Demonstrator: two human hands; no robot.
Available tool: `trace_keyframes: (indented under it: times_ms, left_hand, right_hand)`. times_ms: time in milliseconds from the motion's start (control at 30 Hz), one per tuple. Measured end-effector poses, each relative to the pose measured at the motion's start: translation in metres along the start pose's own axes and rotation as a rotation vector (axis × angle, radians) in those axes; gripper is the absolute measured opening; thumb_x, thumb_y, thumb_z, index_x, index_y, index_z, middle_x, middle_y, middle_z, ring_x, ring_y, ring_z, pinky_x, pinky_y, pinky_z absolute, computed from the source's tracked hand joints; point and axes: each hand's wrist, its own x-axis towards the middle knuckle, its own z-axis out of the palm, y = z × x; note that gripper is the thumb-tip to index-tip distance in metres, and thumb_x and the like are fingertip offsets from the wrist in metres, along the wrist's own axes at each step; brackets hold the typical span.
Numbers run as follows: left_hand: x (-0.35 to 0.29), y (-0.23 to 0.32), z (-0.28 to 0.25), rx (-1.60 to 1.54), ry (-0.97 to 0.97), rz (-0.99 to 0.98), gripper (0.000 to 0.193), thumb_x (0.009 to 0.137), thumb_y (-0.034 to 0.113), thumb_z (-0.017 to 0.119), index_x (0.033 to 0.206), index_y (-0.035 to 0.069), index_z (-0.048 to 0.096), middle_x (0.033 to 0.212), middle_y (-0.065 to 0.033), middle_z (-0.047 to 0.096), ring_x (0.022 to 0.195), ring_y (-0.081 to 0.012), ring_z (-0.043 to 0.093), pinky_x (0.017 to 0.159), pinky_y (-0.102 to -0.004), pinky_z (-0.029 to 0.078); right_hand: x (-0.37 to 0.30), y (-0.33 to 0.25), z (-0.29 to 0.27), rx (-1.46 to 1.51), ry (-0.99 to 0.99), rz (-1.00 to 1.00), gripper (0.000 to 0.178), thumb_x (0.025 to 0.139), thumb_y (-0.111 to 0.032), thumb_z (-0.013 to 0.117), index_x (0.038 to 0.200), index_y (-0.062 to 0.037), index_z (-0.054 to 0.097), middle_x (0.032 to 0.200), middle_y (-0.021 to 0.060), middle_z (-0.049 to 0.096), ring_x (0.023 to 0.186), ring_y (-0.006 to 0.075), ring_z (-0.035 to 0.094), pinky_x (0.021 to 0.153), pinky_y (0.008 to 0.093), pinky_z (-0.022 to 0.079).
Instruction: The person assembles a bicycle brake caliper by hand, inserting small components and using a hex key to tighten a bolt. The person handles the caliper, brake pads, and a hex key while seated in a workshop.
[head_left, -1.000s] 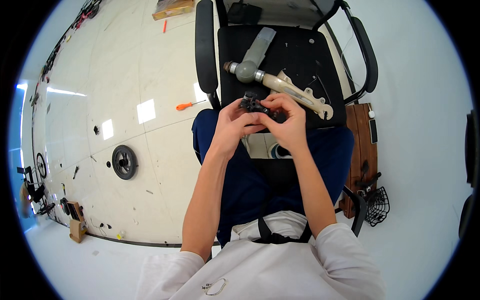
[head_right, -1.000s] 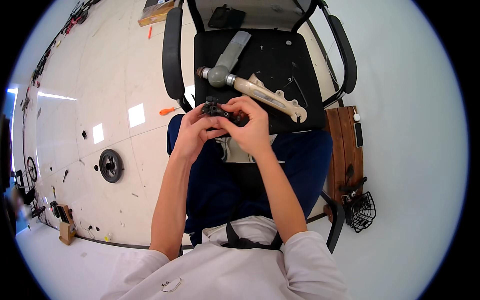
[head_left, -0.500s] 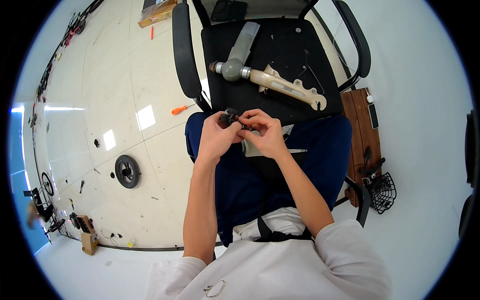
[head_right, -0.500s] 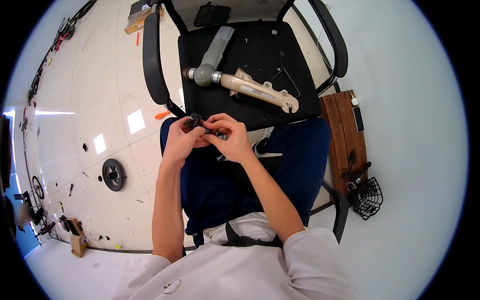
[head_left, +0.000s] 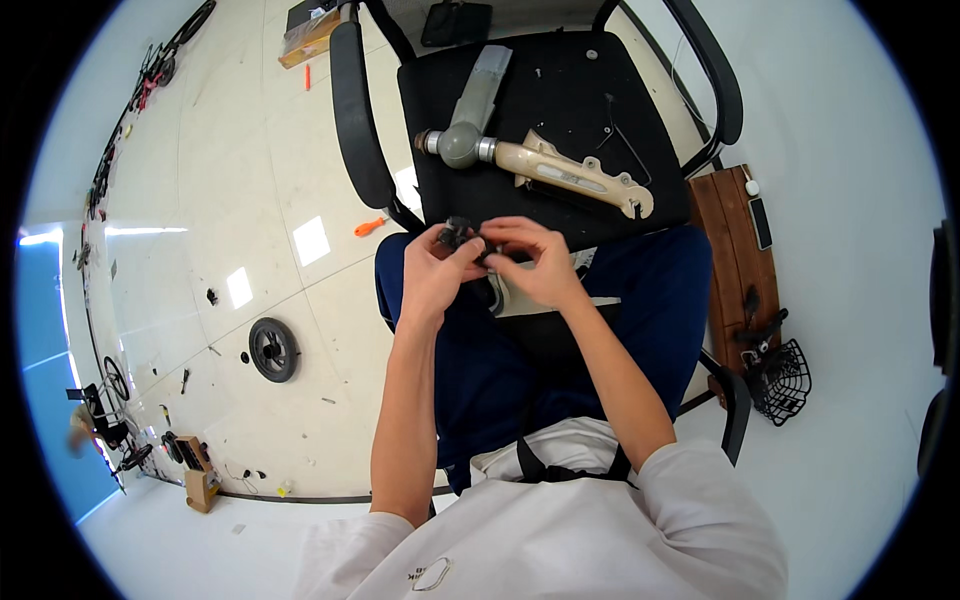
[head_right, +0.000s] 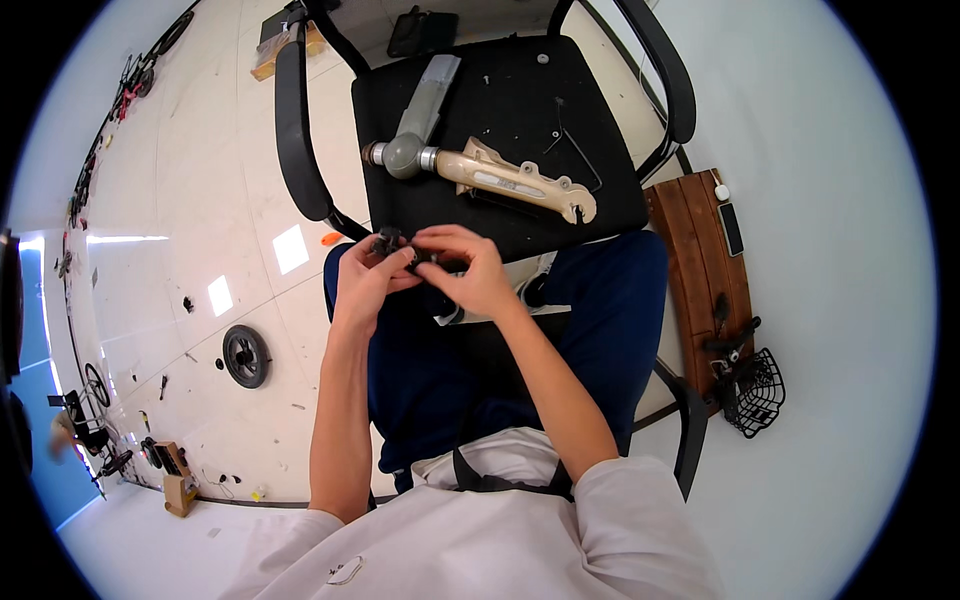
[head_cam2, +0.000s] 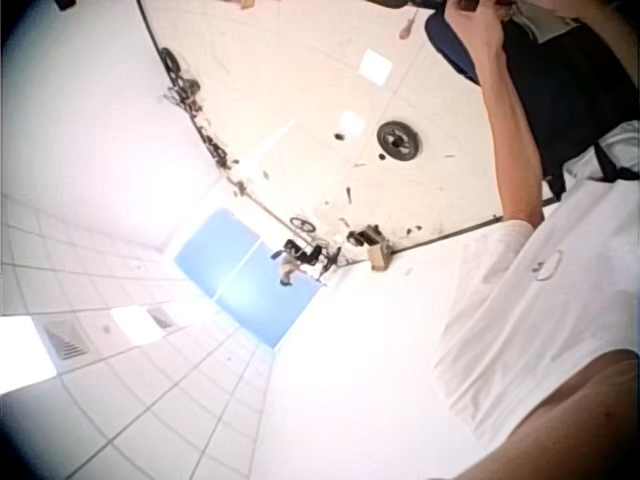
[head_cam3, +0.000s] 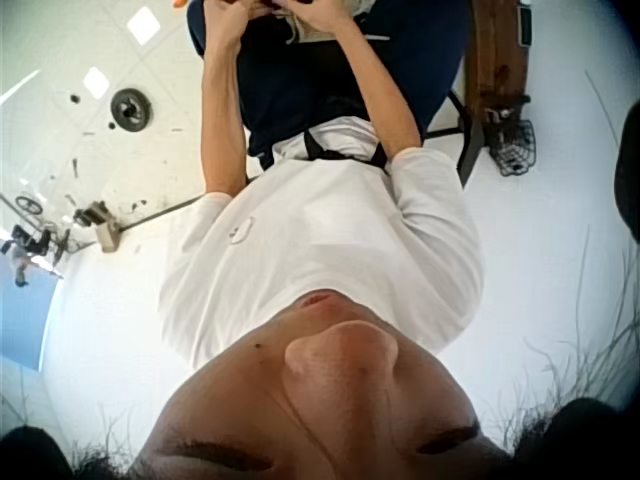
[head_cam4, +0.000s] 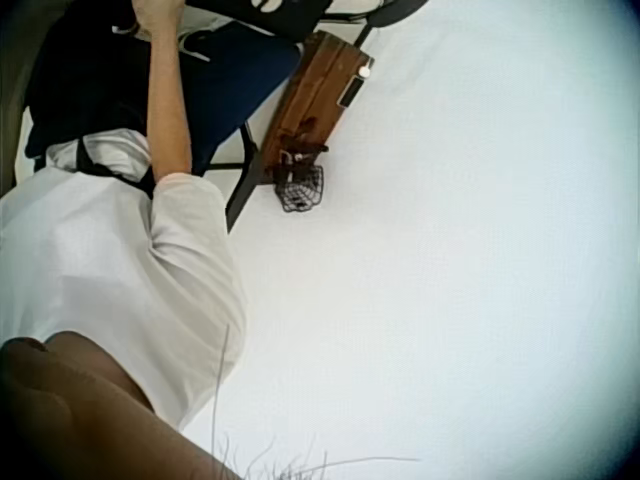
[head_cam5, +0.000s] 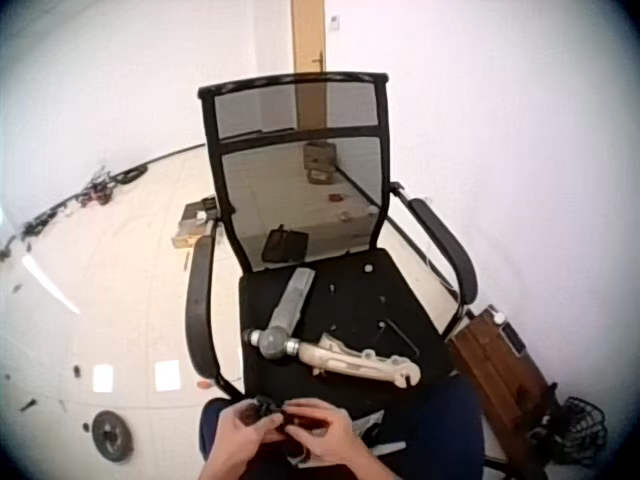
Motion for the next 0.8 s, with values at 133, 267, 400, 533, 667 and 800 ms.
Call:
trace_keyframes:
  times_ms: [133, 267, 400, 533, 667, 800]
  left_hand:
    - [0.004, 0.015, -0.003, -0.184, -0.007, -0.033, 0.020, 0.089, 0.007, 0.062, 0.106, -0.003, 0.059, 0.090, -0.0120, 0.067, 0.072, -0.0180, 0.069, 0.075, -0.0347, 0.062]
    - [0.000, 0.017, -0.007, -0.362, -0.081, -0.048, 0.018, 0.091, 0.007, 0.058, 0.107, -0.002, 0.057, 0.091, -0.0125, 0.067, 0.072, -0.0189, 0.068, 0.080, -0.0396, 0.061]
    - [-0.002, 0.018, -0.005, -0.365, -0.122, -0.032, 0.019, 0.091, 0.007, 0.059, 0.107, -0.003, 0.057, 0.093, -0.0133, 0.066, 0.074, -0.0189, 0.068, 0.082, -0.0419, 0.061]
    - [-0.004, 0.022, -0.003, -0.315, -0.098, 0.014, 0.020, 0.091, 0.006, 0.060, 0.106, -0.005, 0.057, 0.092, -0.0143, 0.065, 0.074, -0.0193, 0.068, 0.080, -0.0407, 0.062]
    - [-0.010, 0.029, 0.000, -0.267, -0.044, 0.045, 0.022, 0.091, 0.007, 0.062, 0.107, -0.007, 0.057, 0.092, -0.0151, 0.066, 0.075, -0.0194, 0.069, 0.078, -0.0380, 0.062]
    - [-0.007, 0.021, 0.002, -0.250, -0.004, 0.102, 0.024, 0.090, 0.008, 0.065, 0.106, -0.008, 0.059, 0.092, -0.0138, 0.066, 0.079, -0.0181, 0.069, 0.076, -0.0343, 0.062]
  right_hand:
    - [0.021, 0.032, -0.021, -0.222, 0.413, 0.214, 0.019, 0.081, -0.004, 0.072, 0.099, 0.0010, 0.073, 0.087, 0.0098, 0.072, 0.071, 0.0134, 0.067, 0.066, 0.0265, 0.054]
    - [0.044, 0.058, -0.028, -0.582, 0.437, 0.230, 0.021, 0.079, -0.017, 0.076, 0.091, -0.0005, 0.073, 0.071, 0.0121, 0.069, 0.066, 0.0264, 0.068, 0.064, 0.0366, 0.053]
    - [0.052, 0.074, -0.022, -0.737, 0.502, 0.231, 0.017, 0.078, -0.022, 0.076, 0.087, -0.0067, 0.074, 0.070, 0.0119, 0.068, 0.067, 0.0333, 0.066, 0.068, 0.0419, 0.052]
    - [0.048, 0.079, -0.025, -0.741, 0.512, 0.199, 0.017, 0.079, -0.020, 0.075, 0.085, -0.0040, 0.073, 0.069, 0.0109, 0.068, 0.067, 0.0276, 0.068, 0.067, 0.0386, 0.053]
    - [0.033, 0.062, -0.023, -0.274, 0.502, 0.352, 0.018, 0.081, -0.014, 0.075, 0.086, 0.0026, 0.071, 0.070, 0.0088, 0.070, 0.072, 0.0155, 0.071, 0.066, 0.0298, 0.055]
    - [0.016, -0.020, -0.008, 0.157, 0.380, 0.353, 0.011, 0.086, 0.002, 0.069, 0.096, 0.0070, 0.069, 0.091, 0.0118, 0.072, 0.080, 0.0145, 0.071, 0.071, 0.0251, 0.057]
